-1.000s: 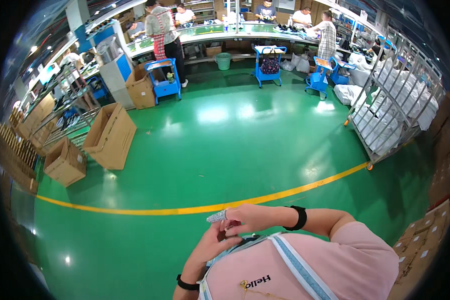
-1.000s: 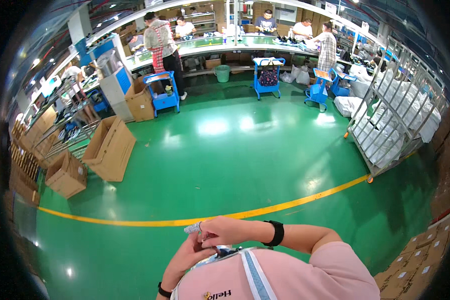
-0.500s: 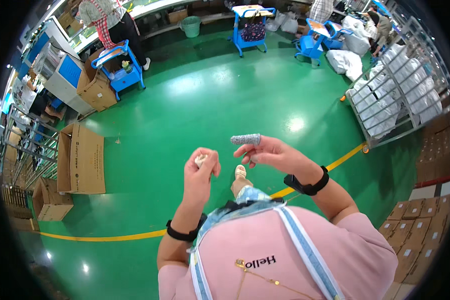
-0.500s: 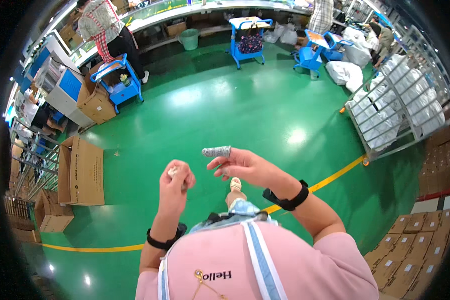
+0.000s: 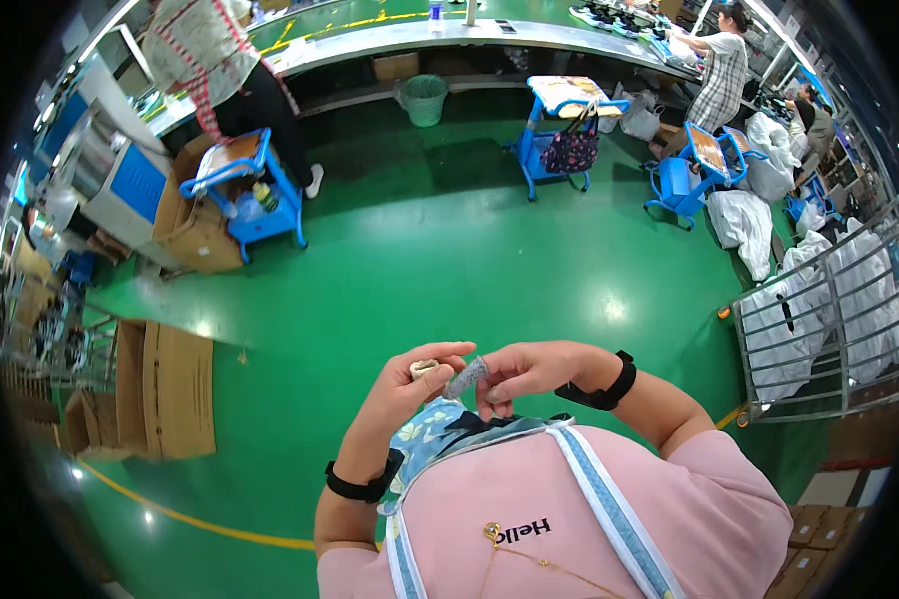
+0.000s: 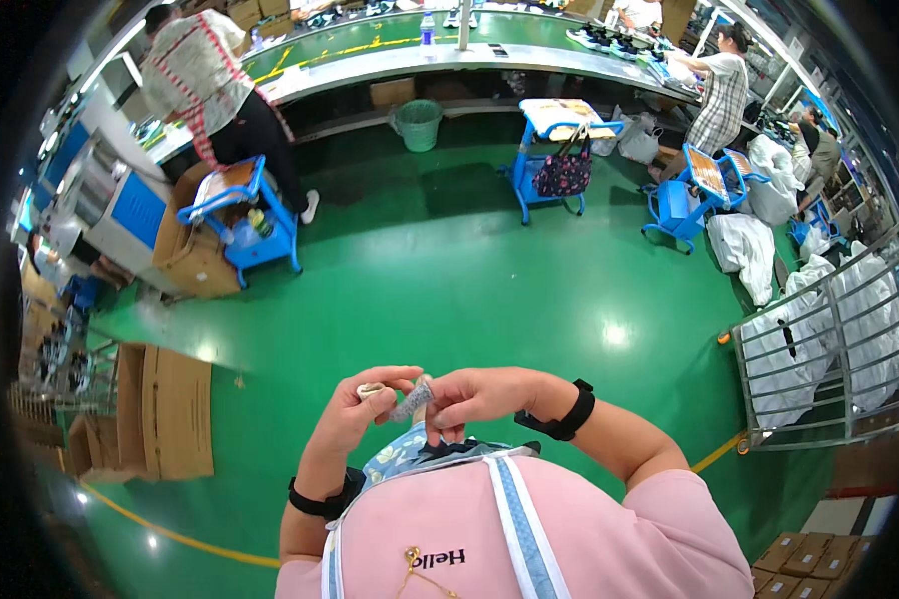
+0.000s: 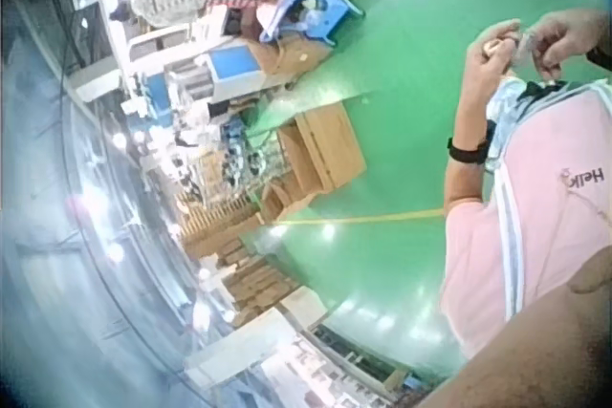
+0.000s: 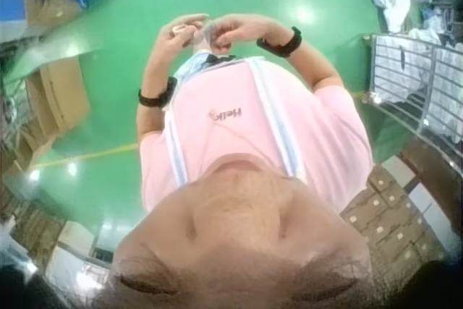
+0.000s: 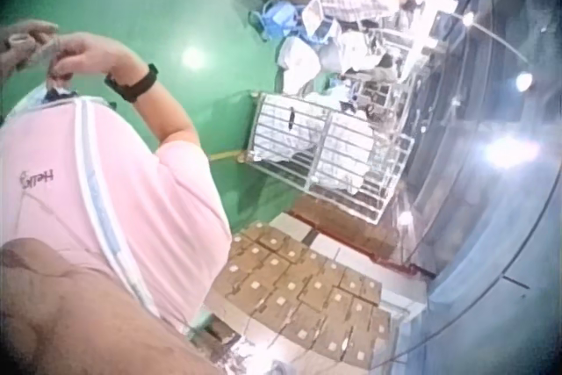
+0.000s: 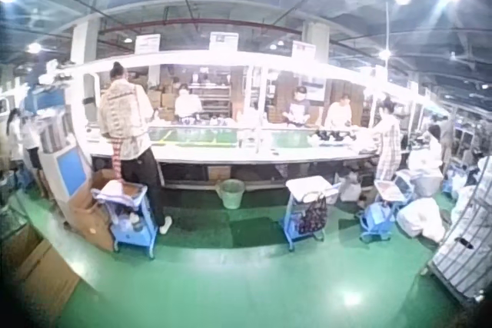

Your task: Assemble and inspect shoes on a factory production line.

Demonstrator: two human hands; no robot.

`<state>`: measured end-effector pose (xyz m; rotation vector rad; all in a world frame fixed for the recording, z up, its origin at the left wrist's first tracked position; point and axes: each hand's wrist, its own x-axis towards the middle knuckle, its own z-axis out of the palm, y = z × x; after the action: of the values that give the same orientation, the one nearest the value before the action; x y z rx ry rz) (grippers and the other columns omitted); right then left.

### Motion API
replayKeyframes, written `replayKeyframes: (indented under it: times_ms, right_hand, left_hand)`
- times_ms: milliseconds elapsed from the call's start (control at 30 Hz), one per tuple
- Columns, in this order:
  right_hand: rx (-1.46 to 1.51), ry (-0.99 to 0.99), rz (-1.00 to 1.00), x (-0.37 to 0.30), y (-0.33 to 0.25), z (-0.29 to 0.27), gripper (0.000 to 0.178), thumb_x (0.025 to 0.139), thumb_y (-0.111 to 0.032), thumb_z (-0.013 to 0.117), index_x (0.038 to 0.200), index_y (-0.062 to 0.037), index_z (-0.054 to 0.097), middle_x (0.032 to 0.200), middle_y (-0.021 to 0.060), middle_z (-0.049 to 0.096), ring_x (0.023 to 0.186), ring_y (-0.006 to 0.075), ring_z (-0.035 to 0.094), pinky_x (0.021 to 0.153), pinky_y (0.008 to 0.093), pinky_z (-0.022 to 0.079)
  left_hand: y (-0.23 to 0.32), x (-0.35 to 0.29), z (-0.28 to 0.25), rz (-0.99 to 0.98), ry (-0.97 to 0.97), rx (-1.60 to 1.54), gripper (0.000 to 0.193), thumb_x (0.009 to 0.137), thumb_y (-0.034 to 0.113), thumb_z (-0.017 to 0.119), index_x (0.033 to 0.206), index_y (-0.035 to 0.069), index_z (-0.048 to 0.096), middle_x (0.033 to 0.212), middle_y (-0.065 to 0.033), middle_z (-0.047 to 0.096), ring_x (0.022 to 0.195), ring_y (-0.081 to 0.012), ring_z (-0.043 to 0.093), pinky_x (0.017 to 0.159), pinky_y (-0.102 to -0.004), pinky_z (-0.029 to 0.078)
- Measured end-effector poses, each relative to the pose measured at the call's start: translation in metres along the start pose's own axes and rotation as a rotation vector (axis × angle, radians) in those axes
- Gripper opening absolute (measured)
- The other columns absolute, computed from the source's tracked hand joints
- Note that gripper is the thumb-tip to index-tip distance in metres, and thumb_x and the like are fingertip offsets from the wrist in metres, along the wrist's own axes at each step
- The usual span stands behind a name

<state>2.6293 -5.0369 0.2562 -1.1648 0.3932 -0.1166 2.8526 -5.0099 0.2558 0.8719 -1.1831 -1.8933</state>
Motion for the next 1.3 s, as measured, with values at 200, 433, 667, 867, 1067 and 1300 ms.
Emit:
replayKeyframes:
  times_ms: [200, 433, 667, 867, 1067, 1300]
  right_hand:
    - [0.058, 0.068, 0.07, 0.015, -0.07, -0.14, 0.021, 0.093, -0.013, 0.047, 0.106, -0.0006, 0.058, 0.09, 0.0026, 0.064, 0.076, 0.0069, 0.058, 0.072, 0.0217, 0.05]
    - [0.278, 0.157, -0.014, 0.013, -0.123, -0.317, 0.024, 0.093, -0.015, 0.049, 0.104, 0.0017, 0.061, 0.09, 0.0033, 0.064, 0.076, 0.0074, 0.059, 0.072, 0.0207, 0.049]
    - [0.308, 0.045, -0.023, 0.017, -0.187, -0.504, 0.026, 0.093, -0.018, 0.049, 0.102, 0.0024, 0.062, 0.09, 0.006, 0.064, 0.079, 0.0093, 0.059, 0.07, 0.0212, 0.049]
    - [0.437, 0.169, -0.065, 0.04, -0.249, -0.633, 0.037, 0.096, -0.033, 0.043, 0.1, -0.0009, 0.061, 0.09, 0.006, 0.063, 0.075, 0.0082, 0.058, 0.062, 0.0227, 0.049]
    - [0.527, 0.393, -0.024, 0.064, -0.287, -0.735, 0.047, 0.096, -0.04, 0.04, 0.093, 0.0009, 0.061, 0.081, 0.0059, 0.062, 0.064, 0.0096, 0.056, 0.055, 0.0203, 0.047]
    - [0.283, 0.693, -0.032, 0.062, -0.329, -0.832, 0.041, 0.095, -0.036, 0.043, 0.085, -0.0007, 0.062, 0.081, 0.0029, 0.056, 0.069, 0.0098, 0.053, 0.06, 0.0233, 0.048]
  left_hand:
    - [0.048, 0.179, -0.049, -0.088, -0.282, 0.023, 0.024, 0.089, 0.011, 0.056, 0.11, 0.002, 0.061, 0.083, 0.0, 0.059, 0.072, -0.004, 0.049, 0.063, -0.0185, 0.041]
    - [0.102, 0.379, -0.087, 0.074, -0.367, 0.378, 0.01, 0.086, 0.004, 0.059, 0.095, 0.001, 0.061, 0.087, -0.0024, 0.059, 0.082, -0.0093, 0.054, 0.072, -0.0237, 0.044]
    - [0.148, 0.548, -0.111, 0.159, -0.291, 0.362, 0.007, 0.083, 0.0, 0.06, 0.089, 0.002, 0.058, 0.084, -0.0033, 0.056, 0.079, -0.0109, 0.053, 0.069, -0.0243, 0.043]
    - [0.181, 0.662, -0.147, 0.273, -0.067, 0.3, 0.01, 0.081, -0.009, 0.053, 0.086, 0.001, 0.054, 0.082, -0.0049, 0.052, 0.065, -0.0084, 0.049, 0.056, -0.0212, 0.04]
    - [0.205, 0.783, -0.191, 0.359, -0.107, 0.34, 0.012, 0.081, -0.009, 0.053, 0.087, 0.001, 0.053, 0.083, -0.0056, 0.052, 0.068, -0.0103, 0.051, 0.058, -0.0219, 0.041]
    - [0.232, 0.917, -0.214, 0.029, -0.154, 0.209, 0.01, 0.091, 0.012, 0.055, 0.087, 0.002, 0.055, 0.075, 0.0003, 0.053, 0.068, -0.005, 0.048, 0.058, -0.0209, 0.04]
